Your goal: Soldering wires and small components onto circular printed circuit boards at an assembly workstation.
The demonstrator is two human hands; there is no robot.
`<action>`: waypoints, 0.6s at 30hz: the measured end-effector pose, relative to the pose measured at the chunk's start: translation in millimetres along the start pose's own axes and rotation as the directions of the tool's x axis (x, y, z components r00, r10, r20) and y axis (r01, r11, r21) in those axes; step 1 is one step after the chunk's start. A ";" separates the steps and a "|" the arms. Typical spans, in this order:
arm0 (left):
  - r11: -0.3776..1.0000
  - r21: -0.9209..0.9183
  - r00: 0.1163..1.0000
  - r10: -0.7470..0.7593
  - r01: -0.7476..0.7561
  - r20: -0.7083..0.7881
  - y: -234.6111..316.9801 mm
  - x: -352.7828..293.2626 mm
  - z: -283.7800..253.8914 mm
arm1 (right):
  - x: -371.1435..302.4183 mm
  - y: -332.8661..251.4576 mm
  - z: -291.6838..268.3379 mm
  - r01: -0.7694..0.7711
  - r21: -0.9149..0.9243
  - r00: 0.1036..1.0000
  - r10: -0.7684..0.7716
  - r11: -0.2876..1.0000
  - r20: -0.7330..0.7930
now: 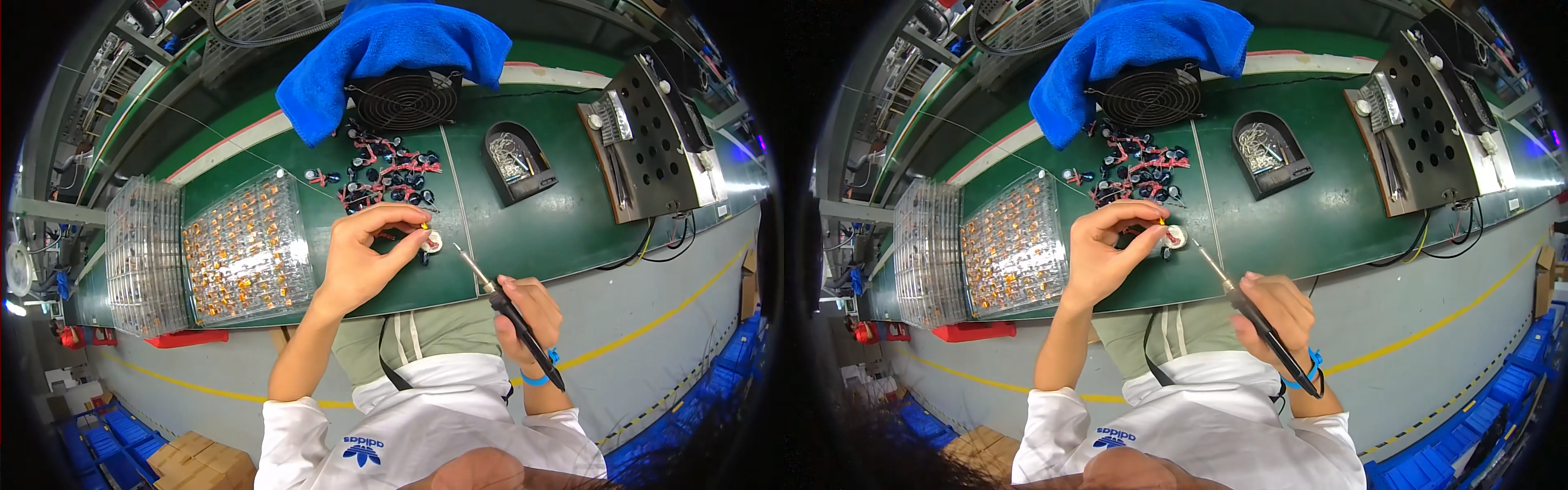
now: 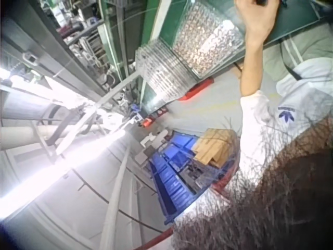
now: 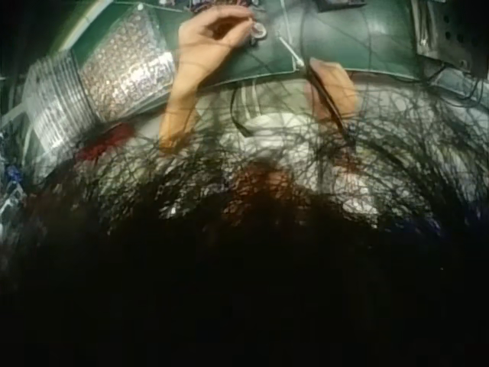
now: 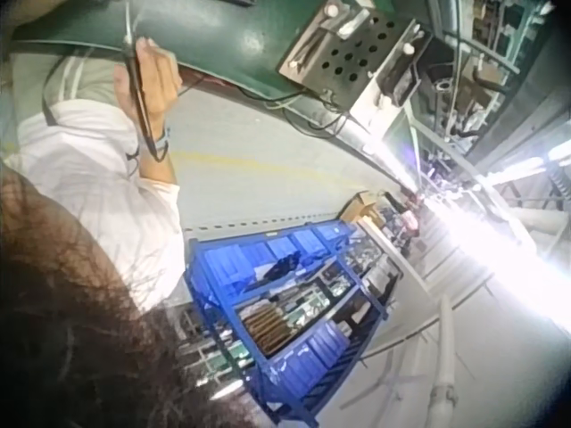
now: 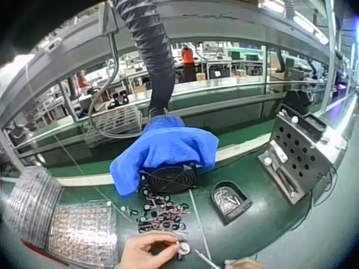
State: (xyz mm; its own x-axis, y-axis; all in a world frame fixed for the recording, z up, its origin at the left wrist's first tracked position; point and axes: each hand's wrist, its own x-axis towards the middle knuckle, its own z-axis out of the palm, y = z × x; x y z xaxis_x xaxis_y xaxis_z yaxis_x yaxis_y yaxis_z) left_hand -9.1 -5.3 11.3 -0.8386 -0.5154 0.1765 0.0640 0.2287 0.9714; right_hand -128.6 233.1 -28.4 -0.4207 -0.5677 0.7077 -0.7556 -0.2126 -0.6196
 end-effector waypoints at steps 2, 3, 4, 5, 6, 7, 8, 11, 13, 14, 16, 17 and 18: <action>0.999 -0.035 0.999 -0.033 0.033 0.011 -1.3 -0.4 2.0 | 0.6 -4.2 2.4 -0.095 -0.005 0.995 0.095 0.995 -0.007; 0.996 -0.063 0.998 -0.059 0.060 0.019 -1.4 -1.0 2.6 | -0.3 -3.2 2.9 -0.101 -0.005 0.995 0.101 0.995 -0.003; 0.996 -0.065 0.998 -0.065 0.066 0.018 -1.8 -1.3 2.8 | -0.8 -1.1 3.8 -0.076 -0.001 0.997 0.076 0.997 0.014; 0.998 -0.023 0.998 -0.052 0.053 0.029 -2.3 -1.1 2.8 | -0.7 0.4 4.3 -0.051 0.002 0.998 0.051 0.999 0.032; 0.999 0.018 0.998 -0.039 0.039 0.041 -2.6 -0.9 2.9 | -0.3 0.9 5.0 -0.056 0.001 0.998 0.056 0.998 0.035; 0.999 0.015 0.998 -0.044 0.044 0.042 -2.3 -0.6 3.2 | 0.4 1.0 6.0 -0.047 -0.006 0.998 0.047 0.999 0.031; 0.999 0.008 0.998 -0.050 0.050 0.037 -1.2 -0.6 3.4 | 0.8 1.3 6.7 -0.036 -0.011 0.999 0.037 0.999 0.028; 0.999 0.010 0.998 -0.048 0.048 0.032 -1.5 -0.7 2.9 | 0.3 2.7 7.5 -0.033 -0.010 0.999 0.033 0.999 0.031; 0.999 0.022 0.999 -0.039 0.039 0.031 -0.9 -0.7 2.3 | 2.2 2.4 7.7 -0.032 -0.014 0.999 0.033 0.999 0.041; 0.999 0.015 0.998 -0.048 0.047 0.032 -0.9 -0.4 2.7 | 2.6 2.1 7.6 -0.031 -0.023 0.998 0.032 0.999 0.048; 0.998 0.006 0.998 -0.058 0.058 0.033 -2.1 -0.1 3.1 | 2.4 1.7 7.5 -0.032 -0.028 0.998 0.034 0.999 0.050; 0.999 0.018 0.998 -0.046 0.045 0.033 -2.6 -0.2 2.9 | 2.5 1.6 7.7 -0.031 -0.028 0.998 0.032 0.999 0.051; 0.999 0.030 0.999 -0.034 0.033 0.034 -2.9 -0.5 2.6 | 2.9 1.3 7.7 -0.032 -0.027 0.998 0.033 0.999 0.051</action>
State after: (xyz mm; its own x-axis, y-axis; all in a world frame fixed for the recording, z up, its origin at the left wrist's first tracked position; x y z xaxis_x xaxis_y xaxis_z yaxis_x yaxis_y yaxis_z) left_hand -10.4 -3.6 7.9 -0.8580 -0.4947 0.1384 0.0206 0.2360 0.9715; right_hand -126.9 225.1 -29.8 -0.4192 -0.6146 0.6683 -0.7551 -0.1728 -0.6325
